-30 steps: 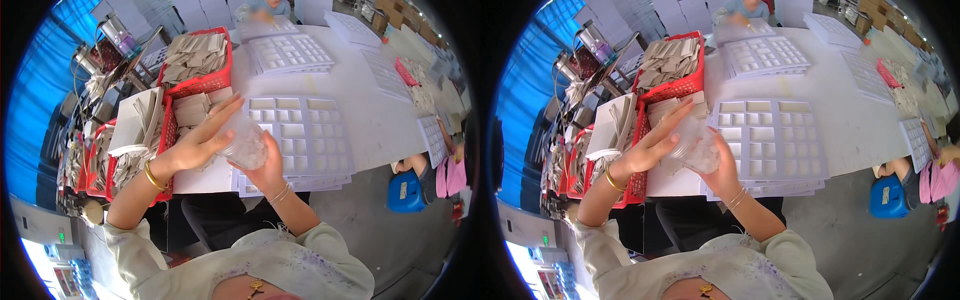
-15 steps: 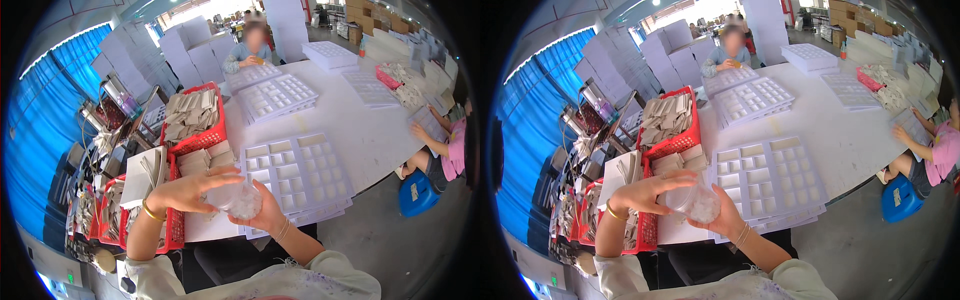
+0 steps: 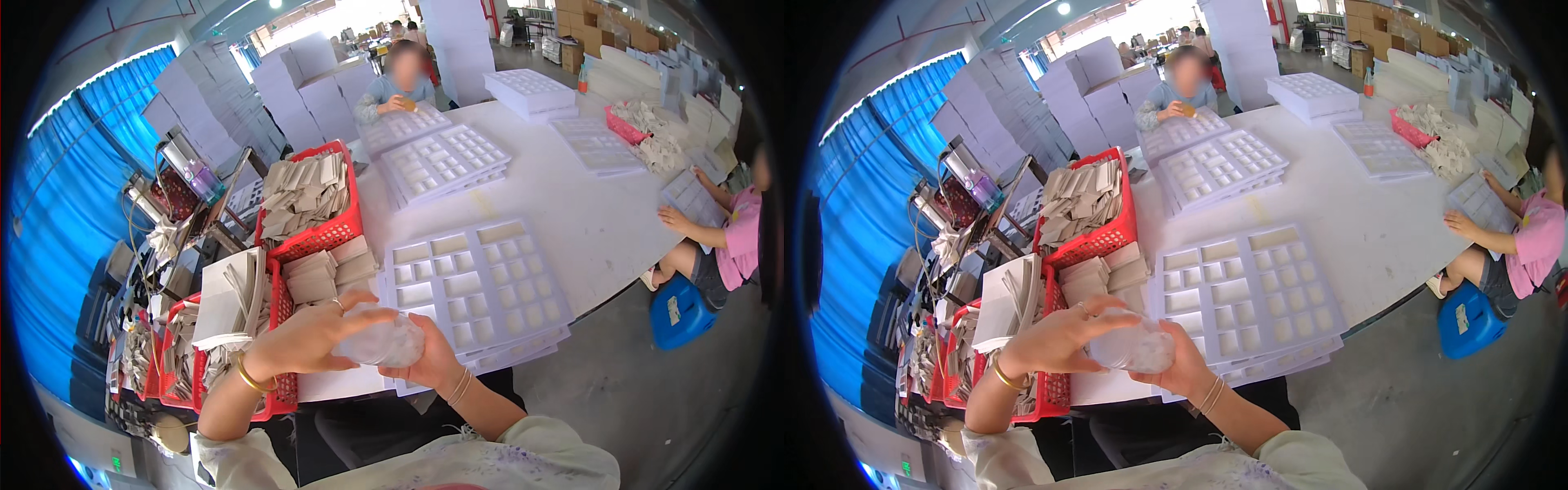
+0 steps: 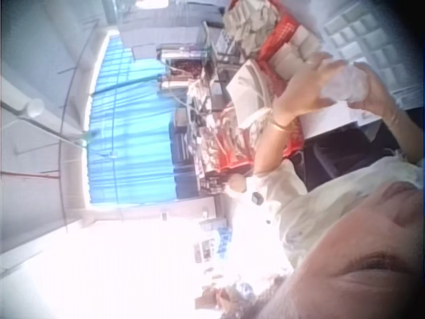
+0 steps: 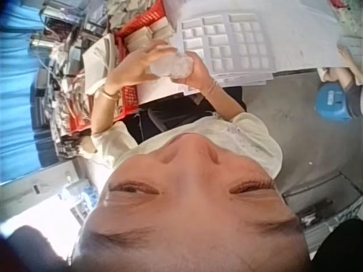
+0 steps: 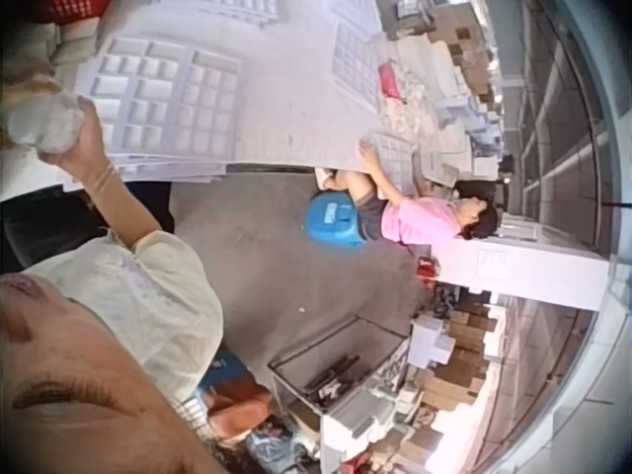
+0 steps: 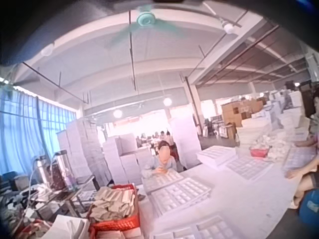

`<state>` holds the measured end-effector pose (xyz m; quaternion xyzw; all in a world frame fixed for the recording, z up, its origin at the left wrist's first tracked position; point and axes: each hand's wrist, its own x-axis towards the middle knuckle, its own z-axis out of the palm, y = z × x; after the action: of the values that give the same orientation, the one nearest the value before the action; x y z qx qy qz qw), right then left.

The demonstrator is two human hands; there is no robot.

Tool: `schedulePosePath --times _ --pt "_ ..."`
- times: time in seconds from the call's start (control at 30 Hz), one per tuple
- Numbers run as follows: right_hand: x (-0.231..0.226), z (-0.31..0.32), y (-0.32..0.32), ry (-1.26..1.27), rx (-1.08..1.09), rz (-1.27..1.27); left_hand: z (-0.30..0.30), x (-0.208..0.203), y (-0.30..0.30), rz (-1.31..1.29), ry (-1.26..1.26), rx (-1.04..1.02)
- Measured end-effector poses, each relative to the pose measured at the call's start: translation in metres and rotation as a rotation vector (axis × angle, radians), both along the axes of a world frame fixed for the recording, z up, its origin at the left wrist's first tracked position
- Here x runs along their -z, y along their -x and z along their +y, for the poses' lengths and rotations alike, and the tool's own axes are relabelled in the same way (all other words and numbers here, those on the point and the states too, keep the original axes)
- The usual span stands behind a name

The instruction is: The person is organizing and sorting cardboard inserts into a plastic tray at a packaging factory.

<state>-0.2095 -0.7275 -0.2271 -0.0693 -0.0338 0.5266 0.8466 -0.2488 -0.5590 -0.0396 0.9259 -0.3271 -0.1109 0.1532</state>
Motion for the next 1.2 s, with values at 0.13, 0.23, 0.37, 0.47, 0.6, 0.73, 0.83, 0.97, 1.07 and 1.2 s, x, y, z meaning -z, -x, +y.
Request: schedulePosePath --times 0.13,0.23,0.37,0.47,0.6,0.73,0.83,0.97,1.07,1.2 --pt "0.003 -0.001 0.004 0.135 0.111 0.011 -0.004 0.016 0.0 0.007 -0.005 -0.12" --pt "-0.002 -0.002 0.015 0.209 0.293 -0.082 -0.012 0.02 0.006 -0.048 -0.075 -0.253" --pt "0.002 0.003 0.021 0.225 0.321 -0.065 -0.004 0.045 -0.002 -0.094 -0.028 -0.311" --pt "0.004 0.003 0.024 0.197 0.376 -0.108 -0.01 0.047 -0.001 -0.078 -0.01 -0.351" --pt "0.002 0.0 0.03 0.245 0.424 -0.12 -0.021 0.047 -0.002 -0.039 -0.101 -0.407" --pt "-0.001 -0.004 0.021 0.194 0.311 -0.074 -0.028 0.036 0.0 -0.133 -0.165 -0.44" --pt "-0.002 -0.013 0.008 0.167 0.265 -0.048 -0.033 0.017 -0.007 -0.002 -0.294 -0.469" --pt "-0.006 -0.02 0.002 0.09 0.121 0.03 -0.019 0.013 -0.006 -0.372 -0.173 0.138" --pt "-0.005 -0.021 0.008 0.148 0.072 -0.05 -0.014 0.021 -0.012 -0.509 -0.223 0.465" --pt "0.012 -0.012 0.019 -0.046 0.021 -0.038 -0.011 0.055 -0.011 -0.543 0.031 0.587"
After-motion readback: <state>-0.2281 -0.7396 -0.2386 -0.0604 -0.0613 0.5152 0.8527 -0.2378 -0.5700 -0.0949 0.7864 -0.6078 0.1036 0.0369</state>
